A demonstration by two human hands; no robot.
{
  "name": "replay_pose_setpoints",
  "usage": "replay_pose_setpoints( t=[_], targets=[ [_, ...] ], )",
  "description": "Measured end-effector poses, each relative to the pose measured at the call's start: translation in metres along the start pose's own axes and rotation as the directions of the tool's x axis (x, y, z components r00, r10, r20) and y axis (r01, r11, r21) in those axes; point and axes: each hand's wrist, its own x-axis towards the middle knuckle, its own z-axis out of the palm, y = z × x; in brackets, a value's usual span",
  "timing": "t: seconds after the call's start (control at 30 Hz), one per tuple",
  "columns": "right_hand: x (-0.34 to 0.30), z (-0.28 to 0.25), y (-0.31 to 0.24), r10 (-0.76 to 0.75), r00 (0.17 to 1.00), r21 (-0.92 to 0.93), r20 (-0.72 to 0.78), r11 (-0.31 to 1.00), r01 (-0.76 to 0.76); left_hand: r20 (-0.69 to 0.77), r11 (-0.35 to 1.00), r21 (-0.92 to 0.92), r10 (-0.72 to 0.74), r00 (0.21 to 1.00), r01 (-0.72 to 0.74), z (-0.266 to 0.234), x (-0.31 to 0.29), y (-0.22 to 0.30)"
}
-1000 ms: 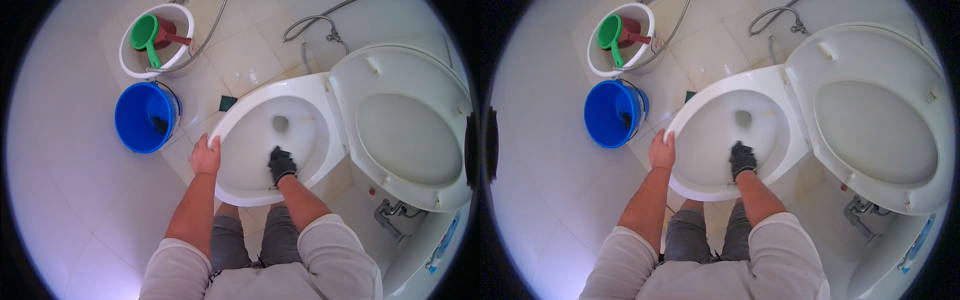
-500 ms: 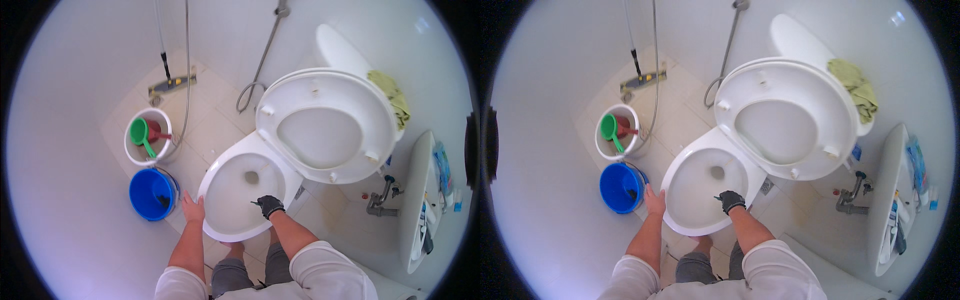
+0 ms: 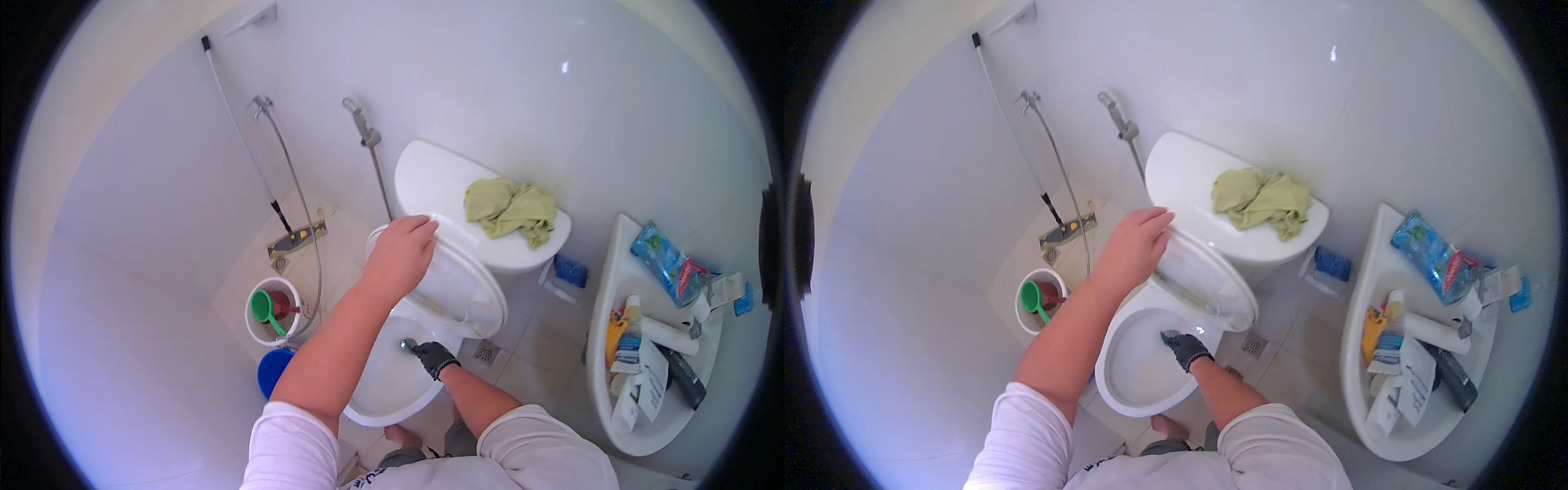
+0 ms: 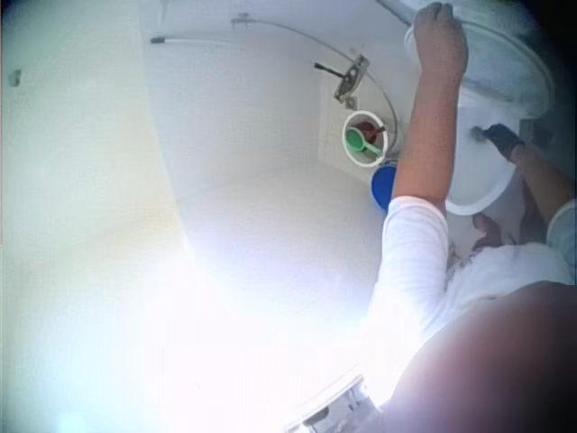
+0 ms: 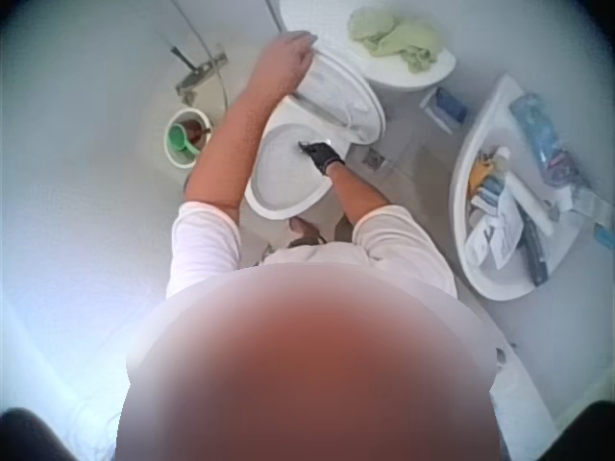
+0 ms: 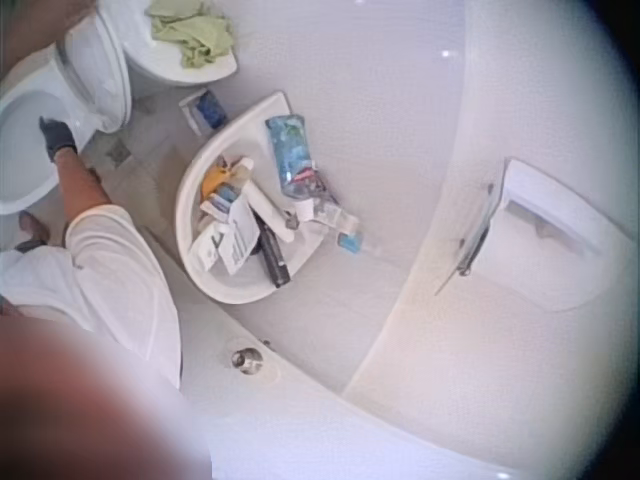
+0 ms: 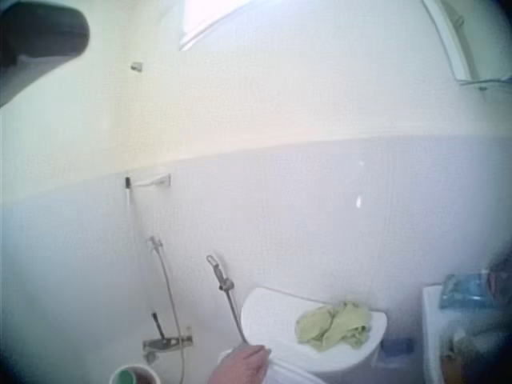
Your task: The person cleans a white toilet in a bathroom using a yellow cloth, a handheld bidet sprayer, and a yellow toilet brush. They wipe the toilet seat and rim, rinse the bowl with the sprayer, and scrub the interior with the brush.
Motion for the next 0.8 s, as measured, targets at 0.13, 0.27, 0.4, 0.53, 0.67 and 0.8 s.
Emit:
replay_pose_setpoints(
  t=[0.13, 0.27, 0.4, 0.53, 0.67, 0.8],
  targets=[
    [-0.014, -0.029, 0.008, -0.161, 0.985, -0.22, 0.068, 0.96, 0.172, 0.36, 0.989, 0.142, -0.021, 0.933, -0.033, 0.047, 0.082, 0.02],
    [-0.022, -0.049, 0.008, -0.224, 0.941, -0.362, 0.252, 0.88, 0.307, 0.608, 0.945, 0.32, -0.156, 0.778, -0.061, 0.082, 0.114, 0.026],
    [0.01, -0.035, 0.056, -0.26, 0.963, -0.328, 0.075, 0.905, 0.27, 0.625, 0.964, 0.258, -0.109, 0.773, -0.072, 0.108, 0.124, 0.023],
    [0.019, -0.037, 0.082, -0.164, 0.985, -0.228, -0.046, 0.962, 0.149, 0.578, 0.977, 0.212, -0.1, 0.81, -0.031, 0.109, 0.126, 0.029],
    [0.001, -0.06, 0.067, -0.126, 0.988, -0.283, 0.093, 0.948, 0.148, 0.538, 0.959, 0.28, -0.191, 0.821, 0.039, 0.105, 0.121, 0.036],
    [-0.027, -0.085, 0.041, -0.117, 0.99, -0.353, 0.077, 0.925, 0.137, 0.545, 0.95, 0.311, -0.169, 0.821, -0.011, 0.096, 0.13, 0.035]
  ],
)
